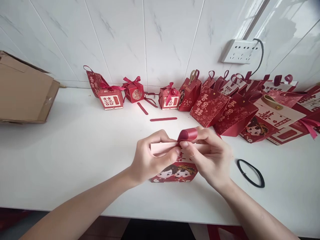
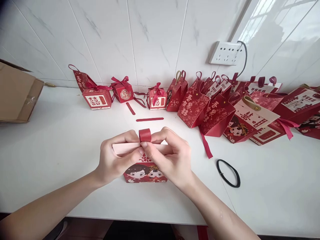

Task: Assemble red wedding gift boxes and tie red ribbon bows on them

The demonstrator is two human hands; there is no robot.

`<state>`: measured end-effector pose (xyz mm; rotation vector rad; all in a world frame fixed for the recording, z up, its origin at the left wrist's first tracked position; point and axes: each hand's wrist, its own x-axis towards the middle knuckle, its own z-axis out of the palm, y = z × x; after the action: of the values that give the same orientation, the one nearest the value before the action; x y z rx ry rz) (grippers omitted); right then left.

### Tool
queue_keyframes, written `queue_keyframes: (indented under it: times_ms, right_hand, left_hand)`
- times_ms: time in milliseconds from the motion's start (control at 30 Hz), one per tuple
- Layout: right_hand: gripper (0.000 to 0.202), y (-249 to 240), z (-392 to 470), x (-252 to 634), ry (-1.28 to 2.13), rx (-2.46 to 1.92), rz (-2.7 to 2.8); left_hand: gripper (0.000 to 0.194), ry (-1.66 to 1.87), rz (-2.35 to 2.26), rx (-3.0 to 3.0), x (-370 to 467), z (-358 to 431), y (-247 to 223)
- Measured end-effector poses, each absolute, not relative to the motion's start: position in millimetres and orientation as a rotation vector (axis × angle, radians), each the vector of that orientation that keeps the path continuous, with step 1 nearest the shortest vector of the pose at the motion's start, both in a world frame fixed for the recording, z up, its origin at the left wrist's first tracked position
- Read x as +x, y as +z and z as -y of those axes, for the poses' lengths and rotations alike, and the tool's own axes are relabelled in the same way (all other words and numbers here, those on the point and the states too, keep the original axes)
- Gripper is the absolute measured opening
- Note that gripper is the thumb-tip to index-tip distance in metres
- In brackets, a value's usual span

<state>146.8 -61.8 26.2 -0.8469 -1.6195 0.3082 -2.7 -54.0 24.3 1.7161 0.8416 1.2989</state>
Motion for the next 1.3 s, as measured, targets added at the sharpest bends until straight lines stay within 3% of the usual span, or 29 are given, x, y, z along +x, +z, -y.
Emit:
queue_keyframes:
  times_ms: [233, 367, 733, 933, 1300]
  right_hand:
    - [0.012, 29, 60, 153, -0.115, -0.749, 1.759]
    - [0.015, 36, 58, 159, -0.163, -0.677, 1.83]
    - [0.009, 43, 67, 148, 0.349, -0.93, 1.623]
    - [0.012, 47, 64, 165, 0.755, -0.815, 1.675]
    - [0.004, 43, 67, 154, 0.537, -0.736, 1.626]
  left_hand:
    - [0.007, 1.252, -0.82, 1.696, 0, 53, 30]
    - [0.008, 1.229, -0.823, 1.712, -1, 54, 37]
    - [0.007, 1.229, -0.881, 1.711, 0, 51, 30]
    - [0.009, 1.227, -0.855, 1.765, -2, 51, 29]
    - [0.011, 1.319, -0.818, 1.747, 2, 54, 29]
